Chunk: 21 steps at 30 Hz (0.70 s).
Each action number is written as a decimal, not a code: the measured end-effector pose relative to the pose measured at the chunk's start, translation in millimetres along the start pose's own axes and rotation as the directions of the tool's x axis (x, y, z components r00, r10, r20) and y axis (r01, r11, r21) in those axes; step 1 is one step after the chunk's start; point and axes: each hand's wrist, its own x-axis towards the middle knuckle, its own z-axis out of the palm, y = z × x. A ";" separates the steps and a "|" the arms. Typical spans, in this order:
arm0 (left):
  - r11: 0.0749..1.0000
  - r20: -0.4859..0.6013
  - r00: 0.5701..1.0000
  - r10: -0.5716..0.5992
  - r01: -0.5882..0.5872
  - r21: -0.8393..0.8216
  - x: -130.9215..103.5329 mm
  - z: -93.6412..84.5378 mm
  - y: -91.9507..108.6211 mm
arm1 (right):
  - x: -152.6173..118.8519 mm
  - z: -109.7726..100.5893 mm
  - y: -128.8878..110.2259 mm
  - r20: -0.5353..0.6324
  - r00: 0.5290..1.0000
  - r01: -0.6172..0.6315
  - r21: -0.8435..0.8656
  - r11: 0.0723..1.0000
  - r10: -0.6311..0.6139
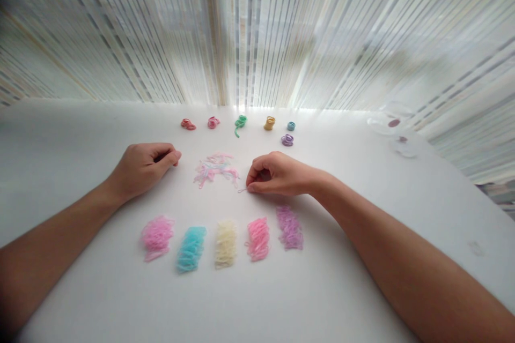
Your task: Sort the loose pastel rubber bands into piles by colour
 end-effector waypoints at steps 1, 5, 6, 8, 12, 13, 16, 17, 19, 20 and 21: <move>1.000 0.000 1.000 0.002 -0.002 0.001 0.0 0.0 0.0 | 0.0 0.1 0.1 -0.002 1.000 -0.001 0.006 1.000 0.001; 1.000 0.002 1.000 0.009 -0.009 0.007 -0.1 0.1 -0.3 | 0.2 0.5 -0.7 -0.005 1.000 -0.014 0.032 0.999 0.014; 1.000 0.002 1.000 0.009 -0.009 0.008 -0.1 0.1 -0.3 | 0.3 0.6 -0.9 -0.004 1.000 -0.016 0.036 0.999 0.016; 1.000 0.000 1.000 0.008 -0.008 0.009 0.0 0.1 -0.4 | 0.7 0.7 -1.0 -0.002 1.000 -0.015 0.030 0.999 0.015; 1.000 -0.002 1.000 0.009 -0.009 0.015 -0.1 0.2 -0.6 | 1.3 0.6 -0.5 0.004 1.000 -0.013 0.009 1.000 0.013; 1.000 -0.001 1.000 0.009 -0.009 0.016 -0.2 0.3 -0.8 | 1.3 0.5 -0.4 0.003 1.000 -0.012 0.008 1.000 0.012; 1.000 0.001 1.000 0.004 -0.004 0.015 -0.3 0.6 -1.9 | 1.1 0.5 -0.6 0.004 1.000 -0.015 0.004 1.000 0.015; 1.000 0.003 1.000 0.003 -0.003 0.015 -0.4 0.7 -2.4 | 1.0 0.6 -0.8 0.005 1.000 -0.017 0.005 1.000 0.017; 1.000 0.003 1.000 0.005 -0.005 0.017 -0.5 0.9 -3.2 | 0.9 0.7 -1.3 0.007 1.000 -0.020 0.012 1.000 0.020; 1.000 0.004 1.000 0.008 -0.008 0.018 -0.5 1.0 -3.5 | 0.9 0.8 -1.5 0.005 1.000 -0.020 0.017 1.000 0.020; 1.000 0.005 1.000 0.011 -0.011 0.020 -0.5 1.0 -3.7 | 1.0 0.8 -1.5 0.004 1.000 -0.021 0.019 1.000 0.021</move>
